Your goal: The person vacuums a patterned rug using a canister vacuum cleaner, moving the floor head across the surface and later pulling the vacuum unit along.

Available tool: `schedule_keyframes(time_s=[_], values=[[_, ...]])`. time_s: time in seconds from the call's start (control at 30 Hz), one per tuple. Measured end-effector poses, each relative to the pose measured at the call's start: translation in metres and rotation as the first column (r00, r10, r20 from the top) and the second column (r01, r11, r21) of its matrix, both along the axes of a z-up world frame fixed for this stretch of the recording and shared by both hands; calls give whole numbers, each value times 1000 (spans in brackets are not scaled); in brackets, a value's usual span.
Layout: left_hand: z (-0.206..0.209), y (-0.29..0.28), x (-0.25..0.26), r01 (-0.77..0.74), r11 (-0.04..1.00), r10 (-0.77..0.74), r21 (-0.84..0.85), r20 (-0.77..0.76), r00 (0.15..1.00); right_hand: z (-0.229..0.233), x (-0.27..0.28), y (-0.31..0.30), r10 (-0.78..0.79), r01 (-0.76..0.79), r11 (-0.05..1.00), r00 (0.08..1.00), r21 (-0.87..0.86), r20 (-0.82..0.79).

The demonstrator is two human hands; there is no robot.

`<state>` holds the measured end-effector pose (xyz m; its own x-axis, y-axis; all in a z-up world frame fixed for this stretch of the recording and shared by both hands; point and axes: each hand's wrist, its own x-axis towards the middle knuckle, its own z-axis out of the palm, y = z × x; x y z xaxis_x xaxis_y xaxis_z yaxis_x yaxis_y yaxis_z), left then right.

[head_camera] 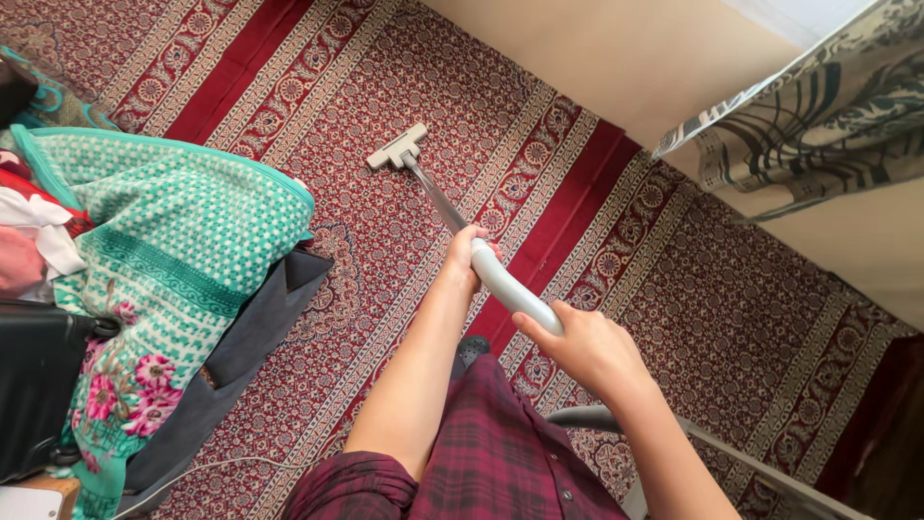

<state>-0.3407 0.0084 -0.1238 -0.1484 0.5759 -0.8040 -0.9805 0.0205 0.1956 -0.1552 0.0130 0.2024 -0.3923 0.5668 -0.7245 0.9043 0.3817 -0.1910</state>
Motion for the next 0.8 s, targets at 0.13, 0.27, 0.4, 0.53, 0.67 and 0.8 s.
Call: schedule_keyframes(time_s=[0.13, 0.27, 0.4, 0.53, 0.67, 0.8], values=[[14, 1, -15, -8, 1000, 8, 17, -14, 1000, 13, -16, 0, 17, -17, 1000, 1000, 17, -11], [24, -2, -21, 0, 1000, 0, -7, -27, 1000, 14, -24, -3, 51, -51, 998, 999, 30, 5], [22, -2, -17, -32, 999, 33, 19, -18, 999, 13, -21, -5, 42, -42, 998, 999, 42, -17], [13, 3, -7, -25, 1000, 25, -13, -41, 999, 10, -14, -6, 35, -36, 998, 999, 43, 29], [7, -1, -4, -21, 1000, 21, 1, 9, 1000, 6, -7, -13, 15, -16, 1000, 999, 16, 36], [4, -4, -1, -66, 997, 66, -41, 18, 998, 2, -1, -17, -1, 1, 1000, 1000, -24, 2]])
